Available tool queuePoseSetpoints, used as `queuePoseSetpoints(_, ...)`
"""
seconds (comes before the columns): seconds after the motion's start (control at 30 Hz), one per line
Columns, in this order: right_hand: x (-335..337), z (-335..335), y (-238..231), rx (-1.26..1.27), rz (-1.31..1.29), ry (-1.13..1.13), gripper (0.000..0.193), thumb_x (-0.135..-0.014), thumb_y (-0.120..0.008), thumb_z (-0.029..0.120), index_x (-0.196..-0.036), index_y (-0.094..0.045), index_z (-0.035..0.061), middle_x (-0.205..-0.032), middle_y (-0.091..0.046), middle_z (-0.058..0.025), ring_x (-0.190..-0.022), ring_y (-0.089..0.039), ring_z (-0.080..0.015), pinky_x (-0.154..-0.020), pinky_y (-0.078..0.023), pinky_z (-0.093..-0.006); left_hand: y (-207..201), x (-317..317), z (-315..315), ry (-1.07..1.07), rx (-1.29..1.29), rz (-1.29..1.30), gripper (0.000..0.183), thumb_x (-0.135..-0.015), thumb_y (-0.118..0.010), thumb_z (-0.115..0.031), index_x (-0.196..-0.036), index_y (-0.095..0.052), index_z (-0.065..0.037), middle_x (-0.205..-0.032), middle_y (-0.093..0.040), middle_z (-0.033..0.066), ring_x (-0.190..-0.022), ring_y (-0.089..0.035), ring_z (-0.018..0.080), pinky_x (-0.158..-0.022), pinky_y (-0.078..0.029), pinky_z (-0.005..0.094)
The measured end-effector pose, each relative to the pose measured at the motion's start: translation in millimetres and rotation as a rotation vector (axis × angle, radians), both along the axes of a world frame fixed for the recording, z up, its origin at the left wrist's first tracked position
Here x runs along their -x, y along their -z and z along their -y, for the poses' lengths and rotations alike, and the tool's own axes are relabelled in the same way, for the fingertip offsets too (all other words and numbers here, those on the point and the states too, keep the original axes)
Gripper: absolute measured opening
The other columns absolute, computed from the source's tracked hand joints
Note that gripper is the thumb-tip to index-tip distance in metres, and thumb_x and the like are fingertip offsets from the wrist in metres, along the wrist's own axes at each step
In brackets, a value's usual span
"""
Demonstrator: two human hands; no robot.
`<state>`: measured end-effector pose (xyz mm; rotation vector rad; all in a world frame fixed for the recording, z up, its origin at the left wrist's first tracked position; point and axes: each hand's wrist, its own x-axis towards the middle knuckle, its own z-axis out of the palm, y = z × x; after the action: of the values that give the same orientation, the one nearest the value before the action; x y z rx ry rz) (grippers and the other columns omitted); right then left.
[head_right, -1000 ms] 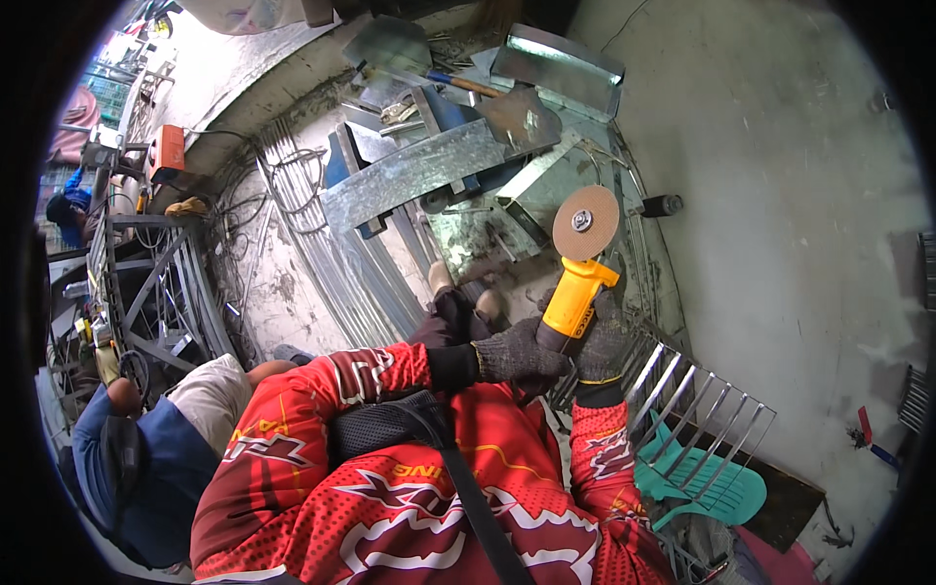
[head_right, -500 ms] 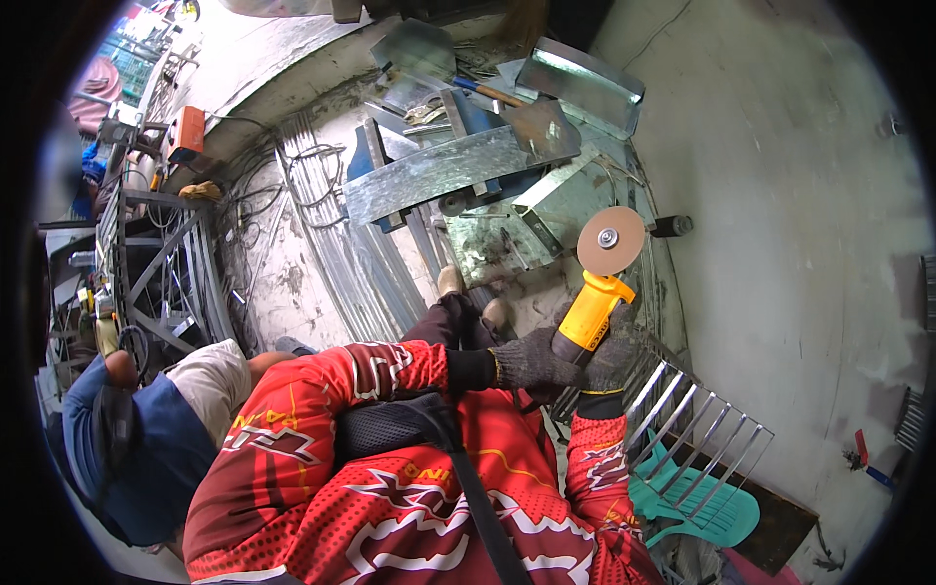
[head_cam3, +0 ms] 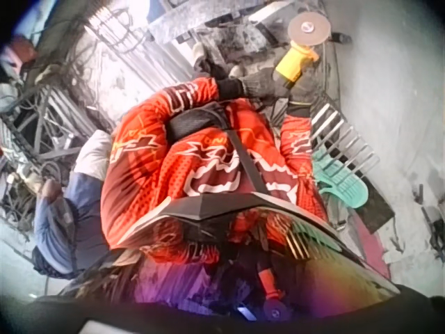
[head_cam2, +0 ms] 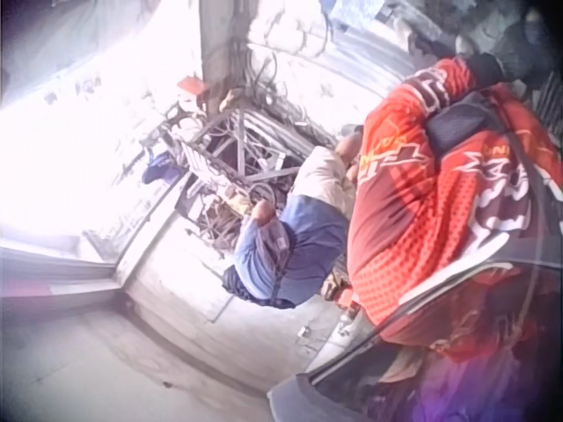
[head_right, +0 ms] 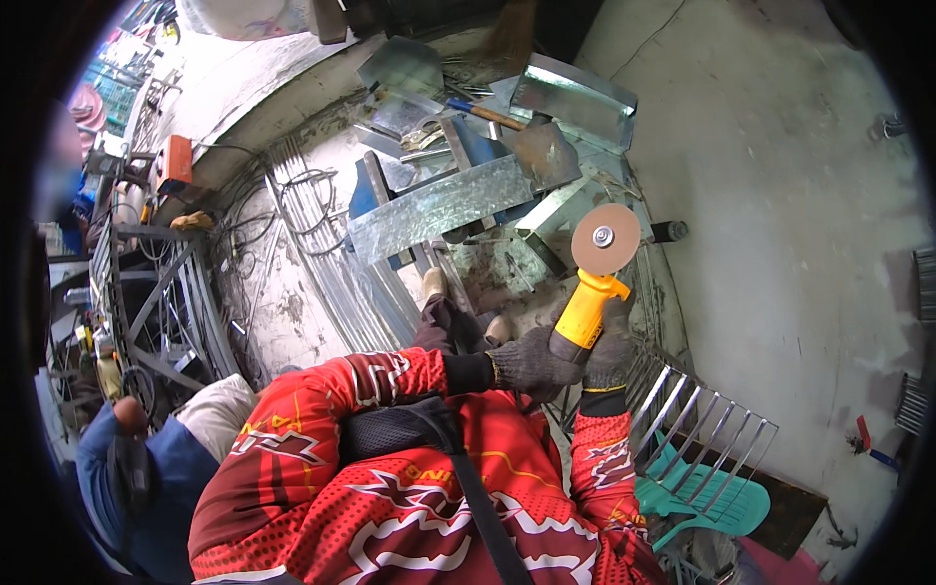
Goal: Measure, mark, and cut a sheet of galvanized metal using hand tools and an angle grinder.
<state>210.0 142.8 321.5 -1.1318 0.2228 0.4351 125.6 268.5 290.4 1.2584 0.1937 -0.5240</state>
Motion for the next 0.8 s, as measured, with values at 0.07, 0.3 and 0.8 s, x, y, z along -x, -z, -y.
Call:
queuePoseSetpoints(0.07, -2, -16, -2, 0.092, 0.078, 0.012, 0.046, -0.094, -0.079, 0.022, -0.131, -0.057, 0.0059, -0.110, -0.068, -0.0058, -0.094, -0.070, -0.0203, -0.085, -0.060, -0.0363, -10, -3, -27, 0.134, 0.109, -0.119, 0.065, -0.082, -0.085, -0.029, -0.133, -0.060, 0.002, -0.107, -0.076, 0.0115, -0.098, -0.073, 0.0222, -0.087, -0.058, 0.0382)
queuePoseSetpoints(0.3, -23, -41, 2, 0.332, 0.080, -0.158, 0.055, -0.079, -0.085, 0.002, -0.127, -0.059, 0.0043, -0.110, -0.068, -0.0057, -0.094, -0.069, -0.0194, -0.085, -0.060, -0.0346, -26, -13, -167, 0.306, -0.774, 0.441, 0.092, -0.074, -0.081, -0.066, -0.139, -0.062, -0.004, -0.104, -0.075, 0.0217, -0.100, -0.074, 0.0388, -0.086, -0.057, 0.0508)
queuePoseSetpoints(0.8, -30, -54, -19, 0.648, 0.107, -0.500, 0.078, -0.071, -0.089, 0.001, -0.141, -0.053, 0.0057, -0.121, -0.069, -0.0068, -0.105, -0.069, -0.0197, -0.091, -0.059, -0.0360, 50, -6, -260, -0.157, -1.405, 0.544, 0.100, -0.065, -0.088, -0.037, -0.150, -0.046, -0.006, -0.138, -0.053, 0.0205, -0.128, -0.052, 0.0383, -0.104, -0.042, 0.0528)
